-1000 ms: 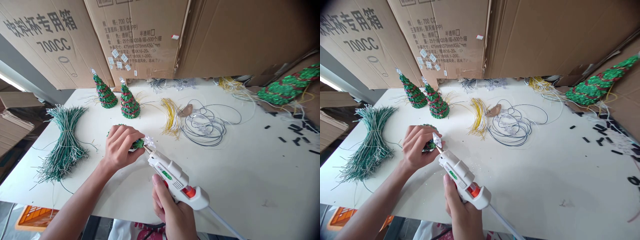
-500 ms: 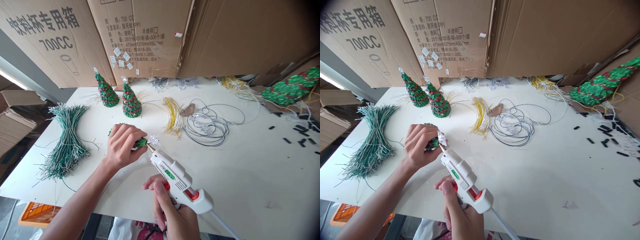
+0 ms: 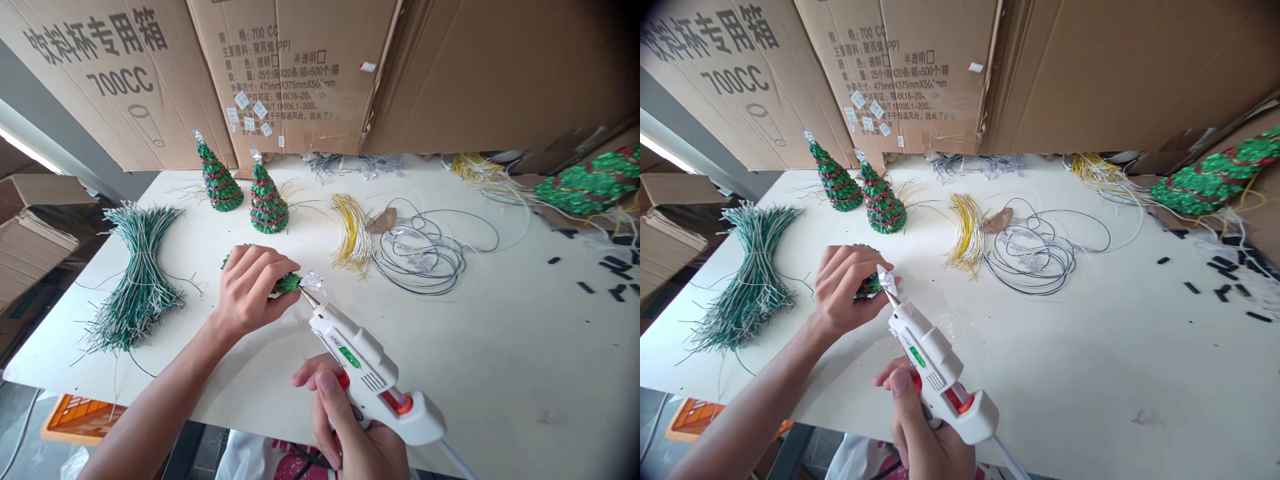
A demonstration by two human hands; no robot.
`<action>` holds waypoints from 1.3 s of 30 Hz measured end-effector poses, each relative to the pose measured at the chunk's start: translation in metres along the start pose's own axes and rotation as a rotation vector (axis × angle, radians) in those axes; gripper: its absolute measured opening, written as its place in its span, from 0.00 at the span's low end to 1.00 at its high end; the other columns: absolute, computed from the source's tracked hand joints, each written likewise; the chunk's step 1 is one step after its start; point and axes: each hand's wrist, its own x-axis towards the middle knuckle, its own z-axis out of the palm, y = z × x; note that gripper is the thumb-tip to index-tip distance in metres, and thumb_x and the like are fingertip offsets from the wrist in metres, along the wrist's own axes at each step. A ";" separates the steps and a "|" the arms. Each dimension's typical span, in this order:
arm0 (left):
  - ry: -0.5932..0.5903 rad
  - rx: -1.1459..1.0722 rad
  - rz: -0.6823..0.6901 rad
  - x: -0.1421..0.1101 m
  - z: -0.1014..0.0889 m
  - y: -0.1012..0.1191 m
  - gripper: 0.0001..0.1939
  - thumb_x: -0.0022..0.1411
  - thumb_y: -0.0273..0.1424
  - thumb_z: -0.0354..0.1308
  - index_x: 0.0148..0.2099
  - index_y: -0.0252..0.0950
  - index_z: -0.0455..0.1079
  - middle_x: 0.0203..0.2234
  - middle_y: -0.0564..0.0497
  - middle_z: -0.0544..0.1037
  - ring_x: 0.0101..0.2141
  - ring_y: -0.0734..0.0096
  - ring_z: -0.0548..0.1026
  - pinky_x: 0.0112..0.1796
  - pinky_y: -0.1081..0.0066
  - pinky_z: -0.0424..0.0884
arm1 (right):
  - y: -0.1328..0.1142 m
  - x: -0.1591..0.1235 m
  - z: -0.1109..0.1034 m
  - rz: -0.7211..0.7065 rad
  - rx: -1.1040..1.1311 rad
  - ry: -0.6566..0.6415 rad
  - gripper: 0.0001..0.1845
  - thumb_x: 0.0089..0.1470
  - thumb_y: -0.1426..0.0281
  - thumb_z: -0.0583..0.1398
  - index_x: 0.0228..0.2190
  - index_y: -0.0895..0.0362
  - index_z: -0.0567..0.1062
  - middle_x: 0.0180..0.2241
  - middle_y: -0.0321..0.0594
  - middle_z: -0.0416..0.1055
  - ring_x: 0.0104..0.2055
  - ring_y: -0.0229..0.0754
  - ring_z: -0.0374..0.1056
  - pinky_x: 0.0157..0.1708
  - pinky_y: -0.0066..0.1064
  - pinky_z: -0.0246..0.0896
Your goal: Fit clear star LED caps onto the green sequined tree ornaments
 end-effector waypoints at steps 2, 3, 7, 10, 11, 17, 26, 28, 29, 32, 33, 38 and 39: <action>0.000 -0.005 -0.003 0.000 0.000 0.000 0.07 0.70 0.28 0.64 0.48 0.41 0.71 0.33 0.50 0.85 0.34 0.60 0.82 0.37 0.59 0.69 | -0.001 0.000 0.000 -0.036 0.015 -0.009 0.25 0.59 0.46 0.70 0.20 0.49 0.78 0.11 0.34 0.56 0.23 0.48 0.67 0.31 0.42 0.71; -0.001 -0.006 -0.005 0.000 0.000 0.000 0.06 0.70 0.28 0.63 0.48 0.41 0.71 0.33 0.50 0.85 0.34 0.60 0.82 0.38 0.59 0.69 | -0.001 0.000 0.001 -0.053 0.024 -0.013 0.26 0.59 0.47 0.69 0.19 0.49 0.77 0.11 0.34 0.55 0.24 0.50 0.69 0.33 0.44 0.72; -0.007 -0.009 -0.006 -0.002 -0.001 0.000 0.06 0.70 0.29 0.64 0.48 0.39 0.71 0.33 0.49 0.85 0.35 0.60 0.82 0.38 0.59 0.69 | -0.001 -0.002 0.002 -0.076 0.021 -0.010 0.26 0.61 0.47 0.68 0.19 0.49 0.78 0.11 0.33 0.55 0.23 0.48 0.68 0.34 0.43 0.72; -0.007 -0.012 -0.002 -0.002 -0.001 0.000 0.07 0.70 0.29 0.65 0.47 0.39 0.71 0.33 0.49 0.85 0.35 0.60 0.81 0.38 0.60 0.69 | 0.000 -0.002 0.002 -0.051 -0.009 -0.005 0.24 0.61 0.46 0.68 0.23 0.49 0.80 0.11 0.31 0.54 0.18 0.40 0.57 0.30 0.40 0.70; -0.006 -0.012 0.000 -0.002 -0.001 0.000 0.07 0.70 0.29 0.65 0.47 0.39 0.71 0.33 0.49 0.85 0.34 0.60 0.81 0.38 0.60 0.69 | 0.000 -0.002 0.002 -0.044 -0.013 -0.005 0.24 0.61 0.46 0.68 0.24 0.50 0.81 0.11 0.30 0.53 0.17 0.38 0.54 0.30 0.40 0.70; -0.004 -0.016 -0.001 -0.001 -0.001 -0.001 0.06 0.70 0.29 0.64 0.48 0.40 0.71 0.33 0.50 0.84 0.34 0.60 0.81 0.38 0.60 0.69 | -0.002 -0.001 0.003 -0.022 0.005 -0.017 0.25 0.60 0.43 0.68 0.26 0.50 0.81 0.12 0.27 0.51 0.16 0.37 0.49 0.28 0.39 0.69; 0.009 -0.020 0.002 -0.001 0.000 -0.001 0.05 0.70 0.29 0.65 0.46 0.38 0.72 0.32 0.49 0.84 0.34 0.61 0.81 0.38 0.61 0.68 | -0.001 0.001 0.002 -0.033 0.000 -0.015 0.25 0.59 0.44 0.69 0.26 0.51 0.80 0.12 0.28 0.53 0.18 0.37 0.54 0.28 0.36 0.69; 0.008 -0.015 0.002 -0.001 0.000 -0.001 0.05 0.70 0.30 0.64 0.46 0.38 0.72 0.32 0.49 0.84 0.34 0.61 0.81 0.38 0.61 0.68 | -0.002 0.001 0.003 -0.047 -0.001 -0.009 0.25 0.60 0.45 0.68 0.26 0.52 0.79 0.12 0.27 0.53 0.17 0.36 0.52 0.25 0.33 0.64; 0.010 -0.012 0.002 -0.001 0.000 -0.001 0.05 0.70 0.30 0.64 0.46 0.39 0.72 0.32 0.50 0.84 0.34 0.61 0.81 0.38 0.61 0.68 | -0.002 0.001 0.004 -0.045 -0.002 -0.008 0.25 0.60 0.45 0.68 0.26 0.52 0.78 0.13 0.27 0.53 0.17 0.36 0.51 0.23 0.32 0.60; 0.015 -0.009 -0.002 -0.001 0.000 -0.001 0.06 0.70 0.29 0.65 0.46 0.40 0.71 0.32 0.50 0.84 0.33 0.62 0.80 0.38 0.61 0.69 | -0.006 0.001 0.005 0.018 0.002 -0.015 0.26 0.60 0.44 0.68 0.27 0.54 0.77 0.13 0.25 0.51 0.17 0.32 0.43 0.21 0.29 0.49; 0.015 -0.011 -0.004 -0.001 0.001 -0.001 0.06 0.70 0.29 0.65 0.46 0.40 0.71 0.32 0.50 0.84 0.33 0.62 0.80 0.38 0.61 0.69 | -0.008 0.001 0.006 0.057 0.016 -0.013 0.27 0.58 0.44 0.69 0.26 0.54 0.76 0.14 0.25 0.51 0.18 0.31 0.41 0.21 0.29 0.45; 0.007 -0.020 -0.015 -0.002 0.001 -0.001 0.06 0.70 0.30 0.65 0.46 0.39 0.71 0.34 0.50 0.85 0.33 0.61 0.79 0.39 0.61 0.69 | -0.014 0.002 0.010 0.209 0.138 0.025 0.36 0.49 0.41 0.74 0.21 0.54 0.65 0.19 0.26 0.55 0.19 0.28 0.42 0.21 0.27 0.36; 0.005 -0.020 -0.018 -0.002 0.001 -0.001 0.06 0.70 0.30 0.65 0.46 0.40 0.71 0.34 0.50 0.85 0.33 0.61 0.79 0.39 0.60 0.68 | -0.014 0.003 0.011 0.205 0.138 0.027 0.36 0.51 0.40 0.73 0.21 0.54 0.64 0.19 0.26 0.53 0.19 0.28 0.42 0.21 0.27 0.37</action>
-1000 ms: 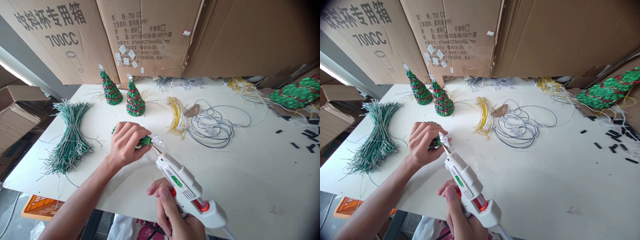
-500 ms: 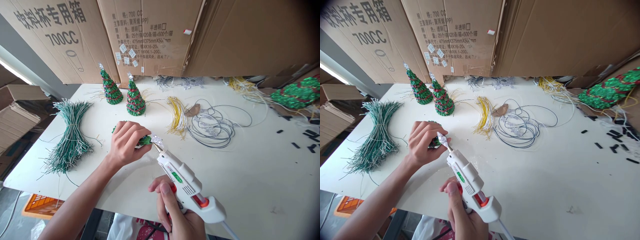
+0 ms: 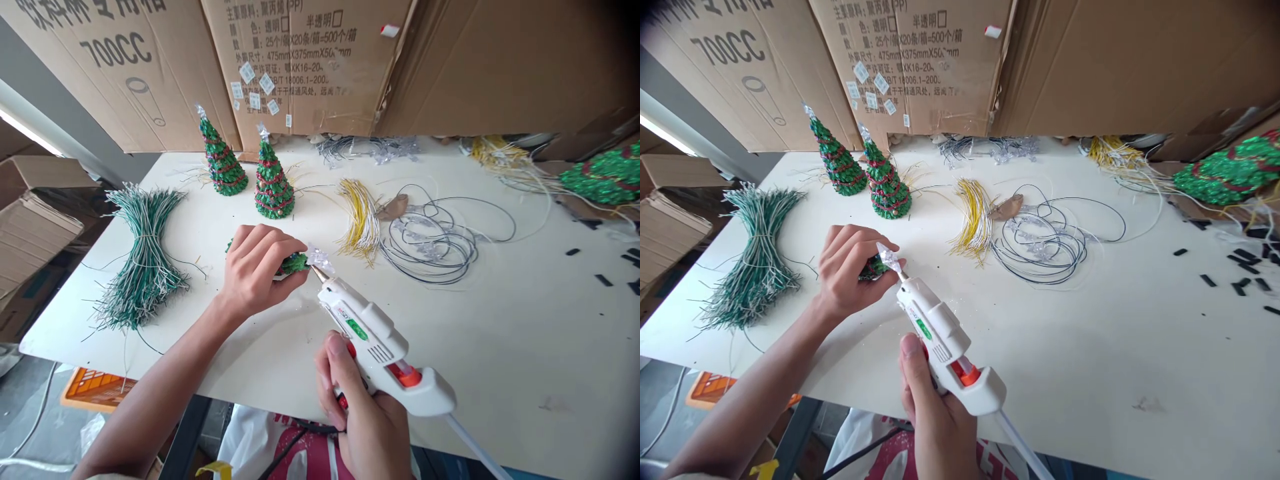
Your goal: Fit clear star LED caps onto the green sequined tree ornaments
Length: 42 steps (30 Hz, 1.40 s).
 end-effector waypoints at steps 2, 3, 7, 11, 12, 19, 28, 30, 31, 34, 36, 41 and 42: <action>-0.003 0.003 -0.005 0.000 0.000 0.000 0.06 0.70 0.31 0.65 0.46 0.40 0.70 0.34 0.50 0.85 0.33 0.61 0.78 0.39 0.60 0.68 | 0.000 0.001 -0.001 -0.014 -0.025 -0.005 0.37 0.55 0.40 0.71 0.20 0.54 0.63 0.18 0.25 0.50 0.20 0.28 0.41 0.21 0.29 0.37; -0.003 0.004 -0.008 0.000 0.000 0.000 0.06 0.70 0.31 0.65 0.46 0.40 0.70 0.34 0.50 0.85 0.33 0.62 0.78 0.40 0.60 0.68 | 0.000 0.002 -0.001 -0.019 -0.040 -0.010 0.37 0.57 0.40 0.69 0.19 0.54 0.62 0.18 0.25 0.50 0.20 0.29 0.41 0.21 0.29 0.36; -0.010 0.010 -0.020 -0.001 0.000 -0.001 0.07 0.70 0.31 0.66 0.46 0.40 0.71 0.35 0.51 0.85 0.34 0.62 0.78 0.40 0.60 0.68 | 0.001 0.006 -0.005 -0.042 -0.080 -0.027 0.37 0.60 0.43 0.68 0.19 0.52 0.58 0.18 0.26 0.49 0.20 0.30 0.41 0.21 0.31 0.35; -0.027 0.003 -0.032 -0.003 0.000 -0.001 0.07 0.71 0.32 0.66 0.47 0.40 0.71 0.36 0.51 0.84 0.35 0.62 0.78 0.41 0.60 0.68 | -0.001 0.008 -0.007 -0.045 -0.094 -0.030 0.36 0.57 0.43 0.71 0.19 0.53 0.60 0.18 0.26 0.51 0.19 0.29 0.43 0.21 0.31 0.36; -0.034 0.001 -0.032 -0.003 0.000 -0.001 0.07 0.72 0.32 0.65 0.47 0.40 0.70 0.36 0.51 0.84 0.35 0.62 0.78 0.41 0.60 0.68 | -0.002 0.008 -0.007 -0.042 -0.098 -0.028 0.35 0.56 0.43 0.71 0.19 0.53 0.62 0.17 0.26 0.52 0.19 0.29 0.43 0.21 0.30 0.37; -0.040 0.006 -0.032 -0.001 -0.001 -0.001 0.05 0.73 0.31 0.64 0.48 0.39 0.70 0.35 0.51 0.84 0.35 0.63 0.76 0.41 0.60 0.68 | 0.003 0.007 -0.009 -0.167 -0.138 -0.066 0.26 0.66 0.46 0.65 0.29 0.53 0.75 0.13 0.27 0.57 0.18 0.32 0.46 0.23 0.30 0.47; -0.046 0.077 0.043 -0.003 -0.003 0.002 0.08 0.77 0.36 0.59 0.50 0.37 0.72 0.35 0.49 0.84 0.36 0.62 0.78 0.40 0.60 0.68 | -0.003 0.009 -0.006 -0.053 -0.023 -0.070 0.33 0.59 0.48 0.70 0.20 0.54 0.63 0.19 0.26 0.54 0.18 0.27 0.43 0.22 0.31 0.34; -0.037 0.100 0.067 -0.002 -0.003 0.003 0.11 0.79 0.37 0.57 0.50 0.35 0.73 0.35 0.48 0.85 0.35 0.62 0.79 0.40 0.60 0.68 | -0.003 0.011 -0.006 -0.037 0.008 -0.044 0.34 0.57 0.50 0.72 0.19 0.54 0.60 0.20 0.26 0.53 0.18 0.27 0.43 0.21 0.30 0.33; -0.039 0.112 0.076 -0.002 -0.003 0.004 0.12 0.80 0.38 0.56 0.50 0.35 0.74 0.35 0.48 0.85 0.35 0.62 0.79 0.40 0.60 0.68 | -0.002 0.012 -0.007 -0.029 0.020 -0.037 0.34 0.56 0.51 0.72 0.19 0.53 0.59 0.20 0.26 0.52 0.18 0.27 0.43 0.21 0.30 0.32; -0.049 0.150 0.100 -0.001 -0.004 0.006 0.13 0.81 0.37 0.56 0.51 0.33 0.75 0.34 0.49 0.85 0.34 0.63 0.80 0.39 0.60 0.67 | 0.001 0.018 -0.013 -0.012 0.050 -0.075 0.34 0.57 0.53 0.72 0.19 0.53 0.57 0.19 0.24 0.51 0.17 0.27 0.42 0.20 0.28 0.32; -0.053 0.173 0.110 -0.001 -0.005 0.008 0.13 0.80 0.36 0.57 0.53 0.31 0.76 0.34 0.49 0.85 0.35 0.64 0.81 0.38 0.60 0.66 | 0.005 0.023 -0.019 -0.013 0.078 -0.132 0.34 0.57 0.53 0.72 0.19 0.53 0.57 0.19 0.24 0.53 0.16 0.26 0.43 0.19 0.27 0.34; -0.055 0.238 0.129 -0.003 -0.006 0.009 0.13 0.78 0.35 0.60 0.58 0.35 0.76 0.35 0.50 0.87 0.36 0.64 0.83 0.37 0.61 0.66 | 0.013 0.032 -0.033 -0.033 0.125 -0.266 0.28 0.63 0.51 0.69 0.25 0.55 0.64 0.26 0.29 0.69 0.14 0.24 0.47 0.18 0.26 0.39; -0.042 0.252 0.134 -0.002 -0.006 0.009 0.12 0.76 0.33 0.63 0.58 0.36 0.76 0.35 0.51 0.87 0.36 0.65 0.83 0.37 0.62 0.66 | 0.014 0.033 -0.035 -0.047 0.125 -0.298 0.26 0.64 0.51 0.68 0.26 0.55 0.66 0.27 0.30 0.71 0.14 0.23 0.47 0.17 0.26 0.38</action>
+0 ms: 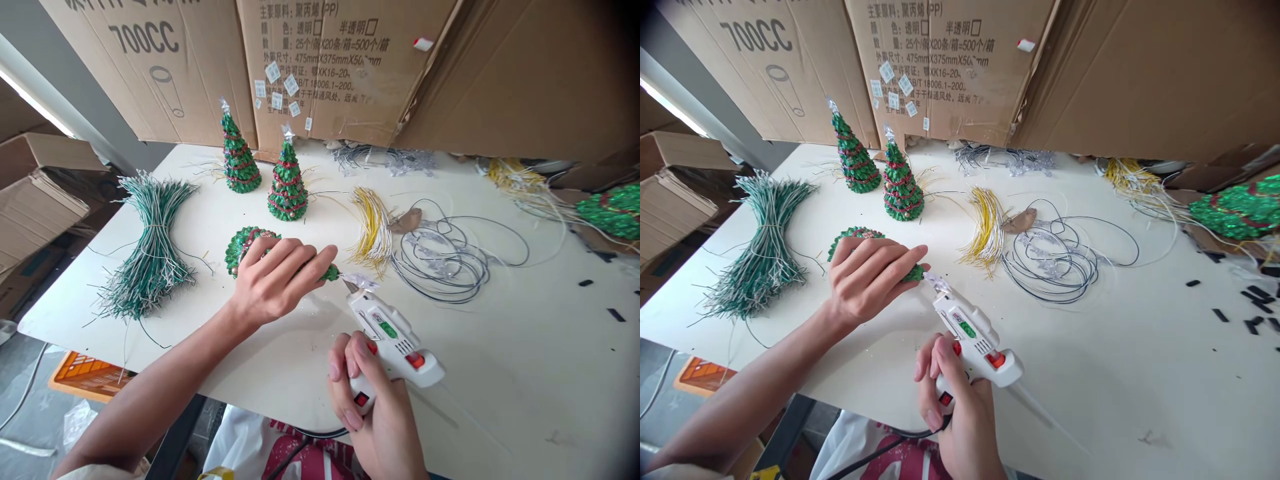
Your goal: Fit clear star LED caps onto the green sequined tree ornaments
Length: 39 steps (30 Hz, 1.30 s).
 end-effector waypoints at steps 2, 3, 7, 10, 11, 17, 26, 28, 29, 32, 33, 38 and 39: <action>0.032 0.024 0.005 0.001 -0.002 -0.001 0.14 0.71 0.27 0.68 0.57 0.39 0.77 0.35 0.53 0.88 0.36 0.66 0.84 0.37 0.62 0.67 | 0.002 0.001 -0.001 -0.031 0.002 -0.031 0.24 0.66 0.51 0.66 0.28 0.55 0.69 0.30 0.32 0.73 0.14 0.23 0.44 0.17 0.26 0.36; 0.051 0.034 0.010 0.001 -0.004 -0.001 0.15 0.69 0.25 0.70 0.56 0.40 0.77 0.35 0.54 0.88 0.36 0.67 0.84 0.37 0.63 0.67 | 0.003 0.001 -0.001 -0.045 0.007 -0.035 0.24 0.67 0.51 0.66 0.29 0.55 0.69 0.31 0.33 0.74 0.14 0.23 0.42 0.17 0.26 0.34; 0.101 0.076 0.036 0.004 -0.014 -0.001 0.10 0.68 0.27 0.71 0.50 0.42 0.79 0.35 0.58 0.88 0.36 0.69 0.85 0.37 0.64 0.68 | 0.006 0.004 -0.001 -0.055 0.070 -0.127 0.26 0.69 0.49 0.64 0.28 0.54 0.66 0.30 0.30 0.71 0.15 0.24 0.40 0.16 0.25 0.35; 0.108 0.083 0.036 0.005 -0.020 -0.001 0.08 0.68 0.29 0.71 0.49 0.44 0.80 0.35 0.59 0.88 0.37 0.69 0.85 0.37 0.63 0.68 | 0.005 0.003 -0.001 -0.034 0.113 -0.211 0.30 0.69 0.49 0.64 0.25 0.54 0.61 0.25 0.28 0.66 0.15 0.24 0.40 0.16 0.24 0.38; 0.117 0.078 0.032 0.006 -0.021 -0.001 0.09 0.67 0.29 0.72 0.49 0.43 0.80 0.35 0.58 0.88 0.37 0.68 0.85 0.37 0.62 0.67 | 0.005 0.001 0.000 -0.032 0.116 -0.211 0.32 0.68 0.49 0.64 0.24 0.54 0.60 0.23 0.27 0.65 0.15 0.24 0.40 0.16 0.24 0.38; 0.136 0.056 -0.016 0.006 -0.020 -0.003 0.09 0.67 0.27 0.72 0.48 0.41 0.80 0.34 0.57 0.88 0.36 0.68 0.85 0.36 0.62 0.68 | 0.003 -0.009 0.007 -0.017 0.075 -0.123 0.34 0.61 0.47 0.69 0.21 0.56 0.63 0.23 0.29 0.67 0.16 0.23 0.39 0.17 0.24 0.35; 0.166 -0.015 -0.022 0.008 -0.022 0.000 0.12 0.63 0.28 0.75 0.47 0.41 0.80 0.33 0.58 0.88 0.35 0.68 0.86 0.36 0.63 0.69 | 0.009 -0.009 0.001 -0.082 0.134 -0.187 0.29 0.65 0.52 0.68 0.23 0.56 0.67 0.23 0.29 0.70 0.15 0.22 0.40 0.17 0.22 0.37; 0.176 -0.039 -0.024 0.008 -0.022 0.000 0.12 0.64 0.29 0.75 0.48 0.40 0.79 0.33 0.57 0.88 0.35 0.68 0.87 0.36 0.64 0.69 | 0.011 -0.010 0.000 -0.092 0.162 -0.195 0.29 0.65 0.51 0.68 0.23 0.56 0.67 0.23 0.31 0.70 0.15 0.22 0.40 0.17 0.23 0.38; 0.189 -0.050 -0.031 0.007 -0.021 0.001 0.12 0.65 0.29 0.74 0.49 0.39 0.79 0.33 0.57 0.88 0.35 0.68 0.87 0.36 0.64 0.69 | 0.011 -0.010 0.000 -0.092 0.179 -0.197 0.29 0.64 0.50 0.68 0.23 0.56 0.68 0.22 0.31 0.70 0.14 0.22 0.40 0.16 0.23 0.38; 0.220 -0.079 -0.056 0.006 -0.018 0.001 0.10 0.66 0.30 0.73 0.48 0.35 0.79 0.31 0.54 0.88 0.34 0.67 0.87 0.36 0.64 0.69 | 0.011 -0.010 0.000 -0.080 0.225 -0.202 0.28 0.63 0.49 0.69 0.24 0.55 0.71 0.25 0.32 0.73 0.14 0.22 0.41 0.15 0.23 0.37; 0.225 -0.088 -0.061 0.007 -0.017 0.002 0.11 0.66 0.30 0.73 0.47 0.34 0.78 0.31 0.53 0.87 0.34 0.66 0.86 0.35 0.64 0.70 | 0.010 -0.009 0.000 -0.075 0.237 -0.206 0.27 0.63 0.48 0.70 0.25 0.55 0.73 0.27 0.33 0.74 0.13 0.21 0.41 0.15 0.23 0.37; 0.226 -0.104 -0.113 0.009 -0.014 0.002 0.12 0.65 0.28 0.73 0.48 0.36 0.77 0.31 0.55 0.87 0.33 0.66 0.86 0.35 0.64 0.70 | 0.005 -0.006 0.001 -0.060 0.259 -0.235 0.23 0.61 0.48 0.71 0.28 0.55 0.79 0.32 0.35 0.77 0.12 0.19 0.42 0.13 0.22 0.36; 0.226 -0.103 -0.123 0.009 -0.014 0.002 0.11 0.65 0.28 0.73 0.48 0.37 0.77 0.30 0.55 0.87 0.33 0.66 0.86 0.35 0.64 0.70 | 0.004 -0.006 0.001 -0.059 0.254 -0.230 0.23 0.60 0.49 0.72 0.29 0.54 0.81 0.33 0.36 0.78 0.12 0.19 0.43 0.13 0.22 0.36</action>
